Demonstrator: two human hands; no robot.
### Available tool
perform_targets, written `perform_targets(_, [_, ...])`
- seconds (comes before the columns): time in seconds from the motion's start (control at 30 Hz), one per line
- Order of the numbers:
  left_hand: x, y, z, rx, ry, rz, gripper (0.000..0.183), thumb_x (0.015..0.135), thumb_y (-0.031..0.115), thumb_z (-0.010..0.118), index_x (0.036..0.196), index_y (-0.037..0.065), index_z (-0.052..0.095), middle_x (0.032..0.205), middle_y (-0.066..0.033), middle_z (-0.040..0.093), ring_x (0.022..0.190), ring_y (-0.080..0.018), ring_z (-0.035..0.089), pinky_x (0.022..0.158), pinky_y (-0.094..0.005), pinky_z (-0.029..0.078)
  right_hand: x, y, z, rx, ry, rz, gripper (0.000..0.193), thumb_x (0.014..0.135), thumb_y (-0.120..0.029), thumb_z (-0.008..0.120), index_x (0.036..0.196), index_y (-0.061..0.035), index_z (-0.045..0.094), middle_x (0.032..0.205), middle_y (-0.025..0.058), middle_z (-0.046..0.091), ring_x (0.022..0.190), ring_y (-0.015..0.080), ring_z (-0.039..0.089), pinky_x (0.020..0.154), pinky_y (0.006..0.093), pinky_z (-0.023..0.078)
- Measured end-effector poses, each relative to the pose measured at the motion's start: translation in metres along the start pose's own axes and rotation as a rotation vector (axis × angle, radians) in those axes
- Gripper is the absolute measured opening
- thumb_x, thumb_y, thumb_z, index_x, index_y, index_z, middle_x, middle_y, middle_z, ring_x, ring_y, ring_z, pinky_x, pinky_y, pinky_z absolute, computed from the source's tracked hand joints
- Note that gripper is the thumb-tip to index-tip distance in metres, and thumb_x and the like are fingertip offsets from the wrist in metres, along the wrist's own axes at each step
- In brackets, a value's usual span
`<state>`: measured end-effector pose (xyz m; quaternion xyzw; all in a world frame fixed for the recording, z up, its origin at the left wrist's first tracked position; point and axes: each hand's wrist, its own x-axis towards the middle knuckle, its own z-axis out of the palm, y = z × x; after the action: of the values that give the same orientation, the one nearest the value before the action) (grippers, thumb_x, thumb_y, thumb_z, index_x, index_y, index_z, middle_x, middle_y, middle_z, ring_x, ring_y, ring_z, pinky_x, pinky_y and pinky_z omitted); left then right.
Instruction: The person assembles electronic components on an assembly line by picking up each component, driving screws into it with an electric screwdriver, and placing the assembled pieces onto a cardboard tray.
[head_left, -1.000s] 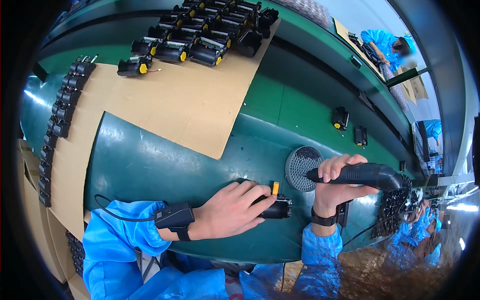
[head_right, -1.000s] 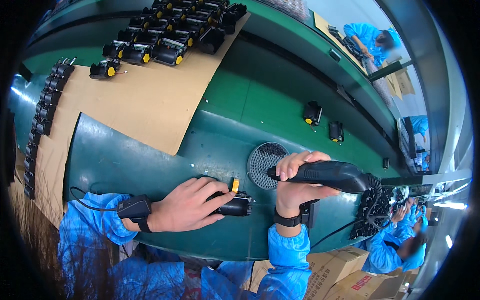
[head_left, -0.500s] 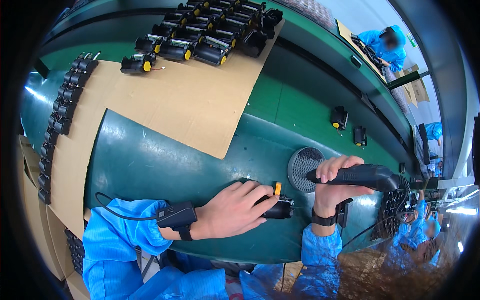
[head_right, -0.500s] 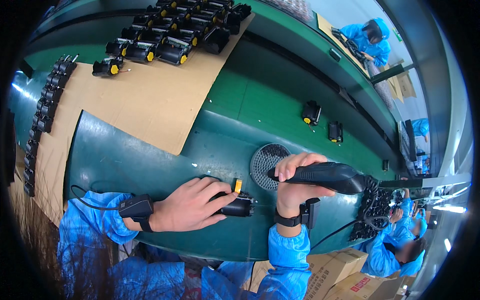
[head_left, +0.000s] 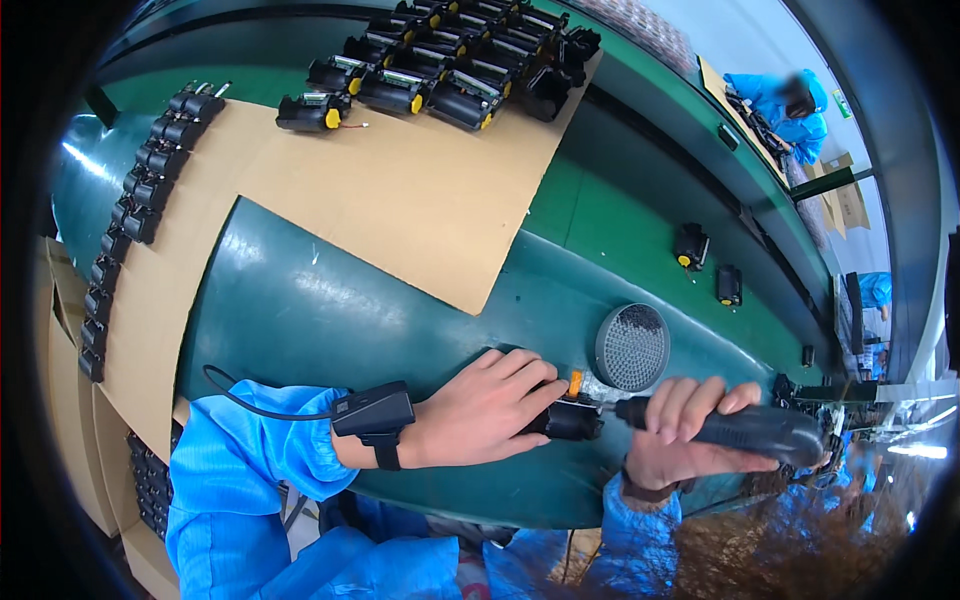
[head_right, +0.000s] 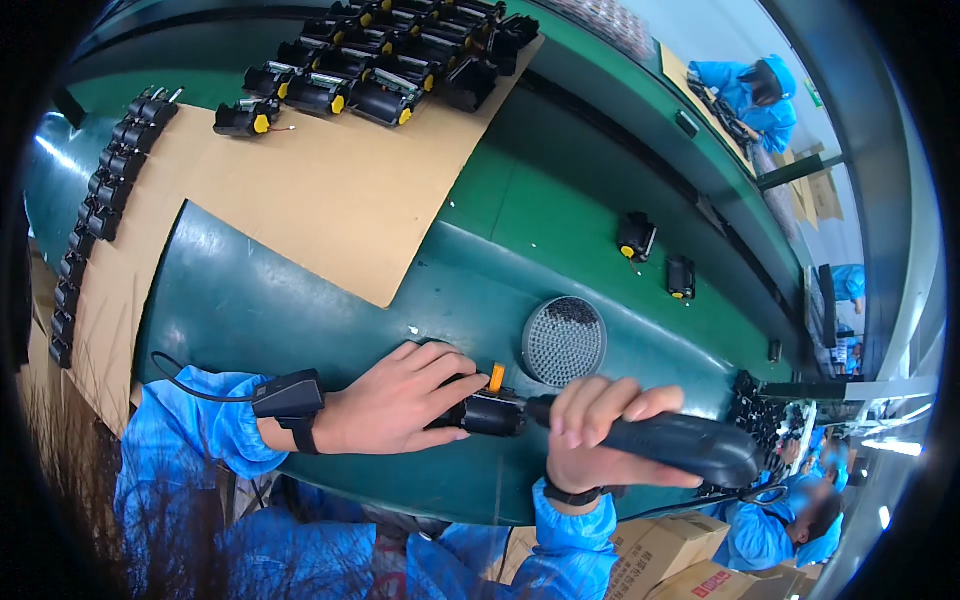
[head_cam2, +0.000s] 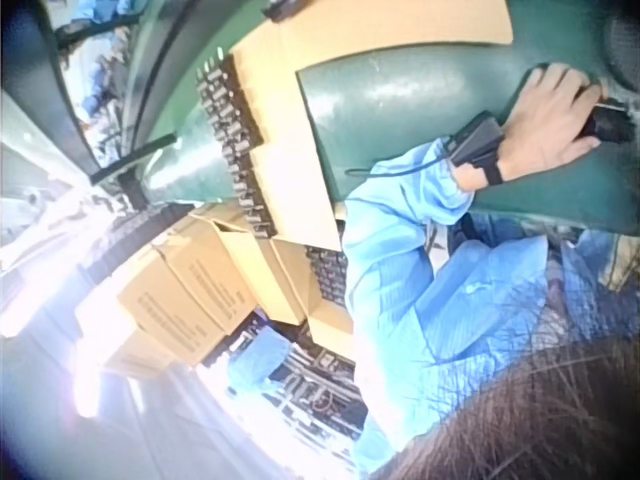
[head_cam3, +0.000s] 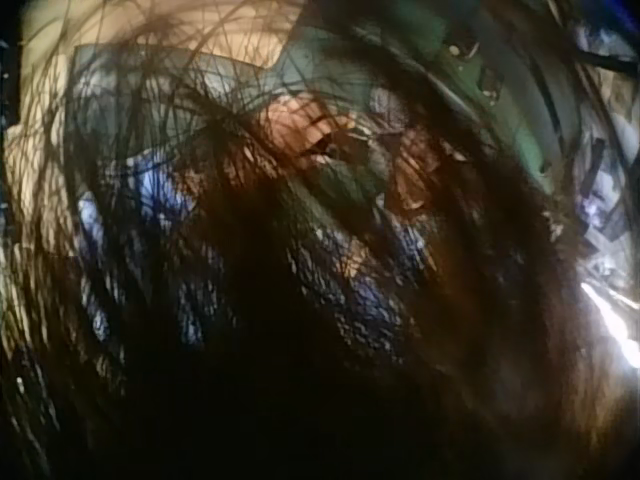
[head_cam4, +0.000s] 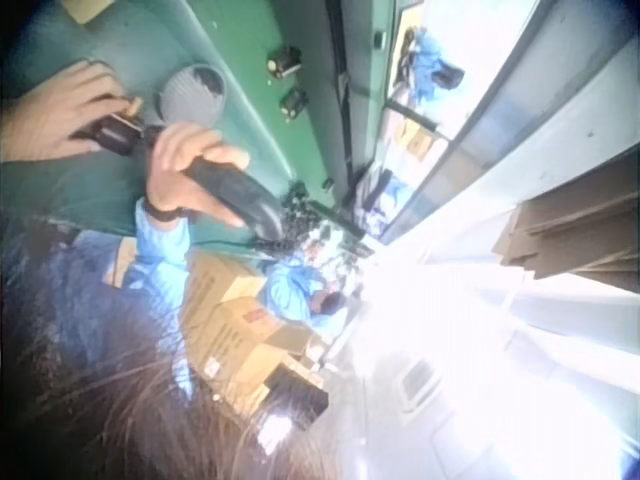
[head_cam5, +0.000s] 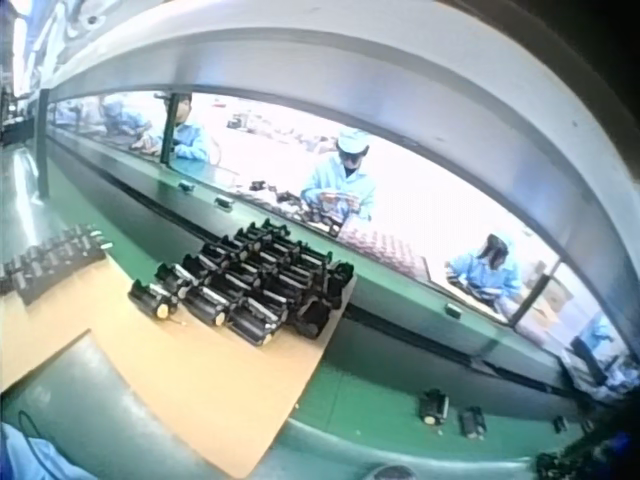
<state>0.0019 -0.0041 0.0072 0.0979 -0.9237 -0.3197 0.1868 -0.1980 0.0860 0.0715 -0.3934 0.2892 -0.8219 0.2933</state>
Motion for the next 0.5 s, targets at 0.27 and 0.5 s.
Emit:
perform_targets(0.27, [-0.001,0.000,0.001,0.020,0.030,0.006,0.061,0.087,0.036,0.076,0.131,-0.002,0.061,0.122,-0.0100,0.056,0.120,-0.0266,0.052,0.097,-0.0379,0.045,-0.021,0.019,0.006,-0.022,-0.153,0.089,0.078,0.090,-0.086,0.043,0.105,-0.0096,0.045,0.069,0.0049,0.053,0.051,0.0176,0.051,0.046,0.0324,0.045])
perform_targets(0.5, [-0.001,0.000,0.002,0.030,0.039,0.011,0.060,0.087,0.037,0.076,0.130,-0.002,0.062,0.121,-0.0096,0.057,0.119,-0.0258,0.052,0.095,-0.0373,0.044,-0.024,0.022,0.003,-0.056,-0.118,0.114,0.081,0.088,-0.089,0.043,0.105,-0.0100,0.045,0.069,0.0049,0.053,0.051,0.0185,0.052,0.047,0.0330,0.045])
